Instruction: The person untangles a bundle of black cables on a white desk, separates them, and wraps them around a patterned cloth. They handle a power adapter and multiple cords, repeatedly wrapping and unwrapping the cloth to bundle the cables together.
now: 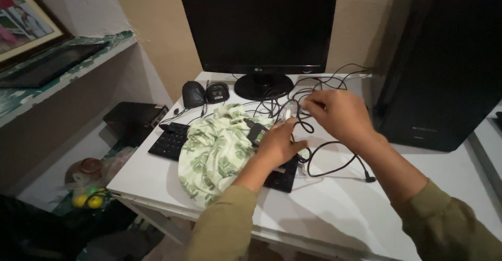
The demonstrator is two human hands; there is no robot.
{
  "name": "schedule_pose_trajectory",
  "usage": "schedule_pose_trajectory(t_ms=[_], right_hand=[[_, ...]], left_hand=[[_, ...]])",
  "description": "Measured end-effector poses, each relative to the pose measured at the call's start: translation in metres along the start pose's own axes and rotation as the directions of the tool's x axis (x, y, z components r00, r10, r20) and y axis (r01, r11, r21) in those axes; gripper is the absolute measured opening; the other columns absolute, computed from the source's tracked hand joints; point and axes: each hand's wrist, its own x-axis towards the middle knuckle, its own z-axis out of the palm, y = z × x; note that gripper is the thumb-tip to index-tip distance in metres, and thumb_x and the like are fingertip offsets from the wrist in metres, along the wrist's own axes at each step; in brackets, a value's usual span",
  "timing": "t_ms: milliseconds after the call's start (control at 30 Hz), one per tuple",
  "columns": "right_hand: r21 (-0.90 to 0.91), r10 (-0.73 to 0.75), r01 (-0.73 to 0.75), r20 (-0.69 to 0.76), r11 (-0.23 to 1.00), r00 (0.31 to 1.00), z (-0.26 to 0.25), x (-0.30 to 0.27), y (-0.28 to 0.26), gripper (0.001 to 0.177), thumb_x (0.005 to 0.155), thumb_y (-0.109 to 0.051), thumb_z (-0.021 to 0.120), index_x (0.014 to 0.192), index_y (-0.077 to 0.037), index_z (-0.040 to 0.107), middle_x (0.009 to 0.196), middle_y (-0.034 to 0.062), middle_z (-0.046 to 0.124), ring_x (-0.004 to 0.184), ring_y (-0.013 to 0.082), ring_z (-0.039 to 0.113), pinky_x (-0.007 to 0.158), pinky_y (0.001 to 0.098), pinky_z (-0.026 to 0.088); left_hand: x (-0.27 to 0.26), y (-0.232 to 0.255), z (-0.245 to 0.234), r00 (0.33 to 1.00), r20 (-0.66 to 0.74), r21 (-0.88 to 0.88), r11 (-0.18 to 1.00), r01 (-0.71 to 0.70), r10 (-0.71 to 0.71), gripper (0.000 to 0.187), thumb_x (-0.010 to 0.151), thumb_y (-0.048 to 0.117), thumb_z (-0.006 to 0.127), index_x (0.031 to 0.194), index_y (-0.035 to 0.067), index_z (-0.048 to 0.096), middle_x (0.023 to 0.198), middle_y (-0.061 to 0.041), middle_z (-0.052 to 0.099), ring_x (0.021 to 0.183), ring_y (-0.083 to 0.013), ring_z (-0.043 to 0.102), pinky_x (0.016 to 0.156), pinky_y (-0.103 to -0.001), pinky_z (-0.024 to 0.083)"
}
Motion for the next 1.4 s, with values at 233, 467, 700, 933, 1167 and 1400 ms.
schedule_pose_trajectory(t_ms=[233, 467, 700, 933, 1167, 1400], right_hand=[[-0.14, 0.249, -0.245, 0.01, 0.959, 0.968, -0.028, 0.01, 0.027, 0.03, 0.098, -0.038, 0.066, 0.112, -0.014, 0.079, 0.092, 0.0074, 0.078, 0.071, 0.0212, 0.073, 0.068, 0.0393, 0.057], [-0.156, 0.353, -0.36, -0.069, 0.92, 0.933, -0.04, 0.008, 0.055, 0.032, 0.099, -0.041, 0.066, 0.118, -0.017, 0.078, 0.094, 0.0083, 0.078, 0.078, 0.0218, 0.074, 0.07, 0.0386, 0.057], [-0.375, 0.436, -0.417, -0.036, 0.828, 0.899, -0.009, 0.004, 0.103, 0.033, 0.105, -0.046, 0.06, 0.11, -0.021, 0.08, 0.092, 0.0096, 0.08, 0.079, 0.0275, 0.077, 0.075, 0.0416, 0.059], [-0.476, 0.416, -0.307, 0.141, 0.824, 0.898, 0.03, -0.017, 0.146, 0.022, 0.092, -0.029, 0.064, 0.104, -0.026, 0.082, 0.103, 0.0119, 0.077, 0.097, 0.0349, 0.074, 0.084, 0.0476, 0.059], [0.444, -0.122, -0.04, 0.33, 0.895, 0.936, 0.042, -0.011, 0.106, 0.071, 0.087, -0.039, 0.073, 0.148, -0.011, 0.05, 0.139, 0.0081, 0.068, 0.126, 0.0262, 0.063, 0.1, 0.0417, 0.051], [0.487, -0.209, -0.012, 0.398, 0.873, 0.893, 0.051, -0.018, 0.06, 0.097, 0.073, -0.033, 0.087, 0.151, -0.005, 0.037, 0.127, 0.021, 0.066, 0.109, 0.0273, 0.067, 0.091, 0.0372, 0.054]], left_hand=[[0.01, -0.028, 0.017, 0.981, -0.186, -0.1, 0.994, 0.032, -0.05, 0.025, 0.097, 0.035, 0.061, 0.104, 0.014, 0.072, 0.098, -0.015, 0.074, 0.094, -0.0377, 0.068, 0.079, -0.049, 0.053], [0.001, -0.03, 0.001, 0.997, -0.018, -0.052, 0.996, -0.078, 0.078, 0.037, 0.088, 0.045, 0.073, 0.104, 0.012, 0.075, 0.1, -0.015, 0.074, 0.103, -0.0344, 0.067, 0.09, -0.045, 0.051], [-0.004, -0.032, -0.01, 0.93, 0.308, 0.297, 0.908, -0.296, 0.202, 0.094, 0.056, 0.048, 0.094, 0.135, 0.012, 0.057, 0.132, -0.015, 0.059, 0.134, -0.0359, 0.044, 0.114, -0.047, 0.027], [-0.008, -0.027, -0.008, 0.917, 0.268, 0.386, 0.839, -0.382, 0.294, 0.077, 0.056, 0.035, 0.091, 0.12, 0.007, 0.059, 0.117, -0.011, 0.062, 0.121, -0.0332, 0.053, 0.106, -0.047, 0.037], [0.0, -0.01, -0.024, 0.885, 0.21, 0.396, 0.791, -0.466, 0.416, 0.07, 0.06, 0.035, 0.091, 0.116, 0.007, 0.058, 0.112, -0.01, 0.061, 0.114, -0.0322, 0.054, 0.097, -0.047, 0.041], [0.002, 0.005, -0.05, 0.873, 0.093, 0.407, 0.782, -0.472, 0.479, 0.07, 0.062, 0.036, 0.09, 0.115, 0.004, 0.058, 0.115, -0.011, 0.062, 0.113, -0.0323, 0.055, 0.096, -0.048, 0.041]])
